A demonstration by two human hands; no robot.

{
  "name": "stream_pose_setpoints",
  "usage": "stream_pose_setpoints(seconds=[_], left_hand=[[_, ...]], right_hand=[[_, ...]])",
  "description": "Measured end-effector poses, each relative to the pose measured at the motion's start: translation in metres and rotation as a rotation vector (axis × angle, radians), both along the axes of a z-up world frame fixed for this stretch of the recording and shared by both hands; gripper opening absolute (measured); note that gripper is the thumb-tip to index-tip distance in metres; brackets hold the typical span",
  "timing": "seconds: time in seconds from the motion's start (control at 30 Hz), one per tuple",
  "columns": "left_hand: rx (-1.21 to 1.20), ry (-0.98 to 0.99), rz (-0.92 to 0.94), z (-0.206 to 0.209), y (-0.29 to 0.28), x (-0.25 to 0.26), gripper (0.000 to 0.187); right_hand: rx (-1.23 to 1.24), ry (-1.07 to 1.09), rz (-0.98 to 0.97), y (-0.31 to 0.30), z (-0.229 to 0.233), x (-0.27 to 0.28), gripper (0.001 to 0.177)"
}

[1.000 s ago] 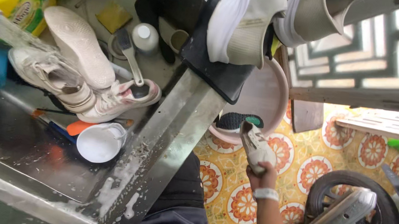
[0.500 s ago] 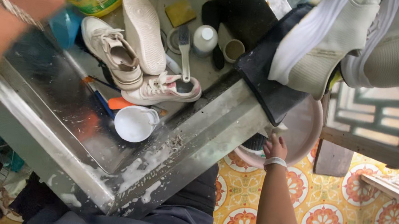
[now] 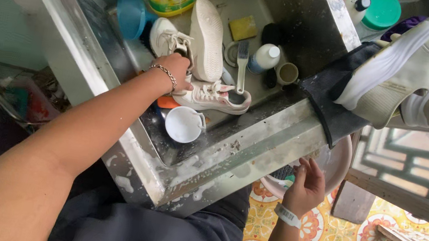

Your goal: The person cleans a pair of white shoes at a sink, scrubbing the soles and sides with a brush and soap, and handling the laces.

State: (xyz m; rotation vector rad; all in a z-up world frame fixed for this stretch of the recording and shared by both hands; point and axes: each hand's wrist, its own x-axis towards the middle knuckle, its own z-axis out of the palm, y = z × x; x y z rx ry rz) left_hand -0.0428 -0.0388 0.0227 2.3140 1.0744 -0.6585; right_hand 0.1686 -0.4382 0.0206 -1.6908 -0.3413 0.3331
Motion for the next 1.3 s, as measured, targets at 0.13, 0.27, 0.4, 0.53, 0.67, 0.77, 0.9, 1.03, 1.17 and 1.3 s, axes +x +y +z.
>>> stream_pose_setpoints(seconds=[0.13,0.27,0.4,0.53,0.67,0.77,0.9,1.03,1.17,1.3], left_hand=[[0.045,-0.253,0.016,0.048,-0.003,-0.030,0.048],[0.023,-0.532,0.028,0.112,-0.046,-0.081,0.038],[0.034,-0.537,0.042,0.165,-0.090,-0.105,0.039],[0.236,-0.967,-0.004,0.184,-0.102,-0.115,0.029],[0.179,-0.976,0.214,0.171,-0.111,-0.129,0.027],[-0.589,-1.159,0.923,0.146,-0.118,-0.143,0.014],[-0.808,-1.560,1.220,0.108,-0.126,-0.168,0.025],[-0.755,-1.595,1.272,0.097,-0.121,-0.162,0.008],[-1.003,-1.347,1.503,0.124,-0.095,-0.136,0.023],[-1.278,-1.499,1.452,0.120,-0.077,-0.114,0.035]], right_hand=[[0.010,-0.153,-0.040,0.031,0.070,-0.038,0.017],[0.073,-0.443,0.147,0.074,0.121,-0.066,0.010],[-0.148,-0.587,0.427,0.142,0.142,-0.067,0.009],[-0.562,-0.471,0.697,0.241,0.087,-0.038,0.024],[-1.258,-0.647,0.966,0.326,-0.017,-0.001,0.043],[-1.347,-0.555,1.049,0.338,-0.082,0.025,0.038],[-1.482,-0.413,1.185,0.345,-0.108,0.033,0.048],[-1.392,-0.372,0.954,0.351,-0.096,0.026,0.060],[-1.048,0.341,0.519,0.362,-0.060,0.013,0.050],[-1.168,-0.155,0.746,0.333,-0.040,0.032,0.028]])
